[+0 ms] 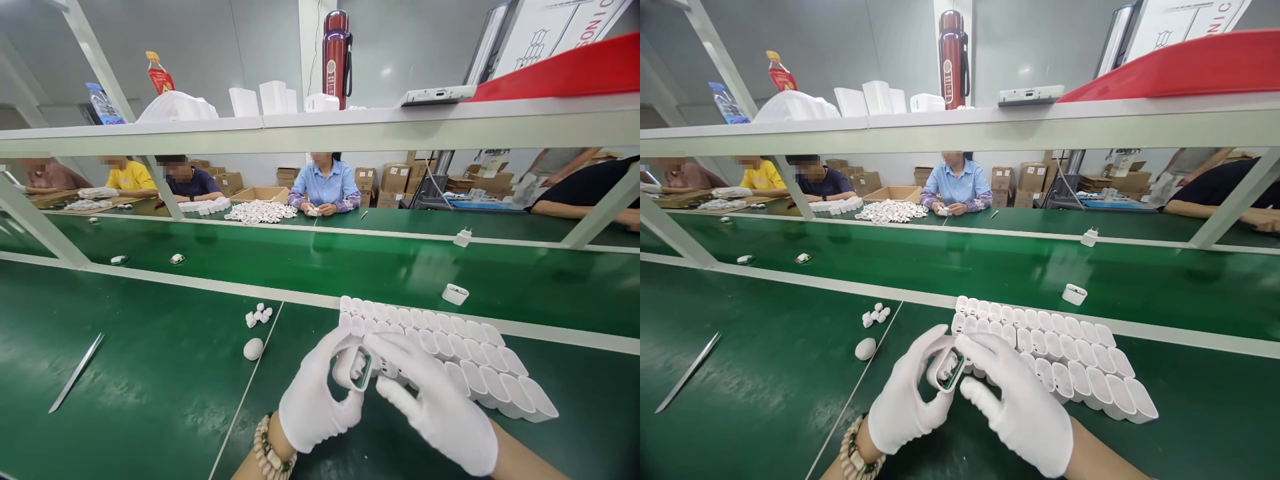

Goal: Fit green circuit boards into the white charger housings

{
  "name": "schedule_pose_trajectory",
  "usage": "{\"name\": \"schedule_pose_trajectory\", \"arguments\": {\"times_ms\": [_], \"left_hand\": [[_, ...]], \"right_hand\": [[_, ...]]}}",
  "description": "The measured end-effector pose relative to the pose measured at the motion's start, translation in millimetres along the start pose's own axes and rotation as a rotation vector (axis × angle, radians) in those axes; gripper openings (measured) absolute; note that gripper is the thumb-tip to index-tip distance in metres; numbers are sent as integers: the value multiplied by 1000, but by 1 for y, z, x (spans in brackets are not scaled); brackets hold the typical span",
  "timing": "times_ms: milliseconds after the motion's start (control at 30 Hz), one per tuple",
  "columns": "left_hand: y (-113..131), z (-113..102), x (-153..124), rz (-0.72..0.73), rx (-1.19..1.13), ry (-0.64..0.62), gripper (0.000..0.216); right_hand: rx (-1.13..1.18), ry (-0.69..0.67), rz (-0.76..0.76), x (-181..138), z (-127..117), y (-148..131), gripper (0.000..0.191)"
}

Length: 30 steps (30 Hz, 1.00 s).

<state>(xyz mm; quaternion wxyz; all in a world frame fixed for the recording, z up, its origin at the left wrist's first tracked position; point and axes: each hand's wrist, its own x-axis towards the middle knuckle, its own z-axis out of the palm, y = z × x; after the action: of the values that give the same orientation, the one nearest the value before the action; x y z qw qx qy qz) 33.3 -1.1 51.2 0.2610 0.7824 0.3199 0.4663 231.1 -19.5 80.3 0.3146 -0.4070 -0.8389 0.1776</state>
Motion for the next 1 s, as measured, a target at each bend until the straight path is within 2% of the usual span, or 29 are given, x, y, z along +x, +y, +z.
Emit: {"name": "schedule_pose_trajectory", "arguments": {"times_ms": [133,300,400,567,733,867,1000], "left_hand": [[1,8,1,-48,-19,-147,73],[-5,14,-5,-46,107,-345,97],[-8,16,-10,-41,240,-416,106],[-7,21,-12,13,335,-439,115],[-9,27,-13,14,349,-468,115],[-10,29,-14,-11,315,-443,107],[-9,26,-12,-107,233,-384,107]], "right_hand": [[142,-53,214,-2,-2,-2,16],[134,-145,175,6,-6,-6,19],[94,-214,151,8,-7,-6,21],[90,-278,140,7,-4,-8,25],[61,-228,162,2,10,-5,25],[-4,-157,138,1,21,-1,21],[49,-196,140,5,15,2,24]]}}
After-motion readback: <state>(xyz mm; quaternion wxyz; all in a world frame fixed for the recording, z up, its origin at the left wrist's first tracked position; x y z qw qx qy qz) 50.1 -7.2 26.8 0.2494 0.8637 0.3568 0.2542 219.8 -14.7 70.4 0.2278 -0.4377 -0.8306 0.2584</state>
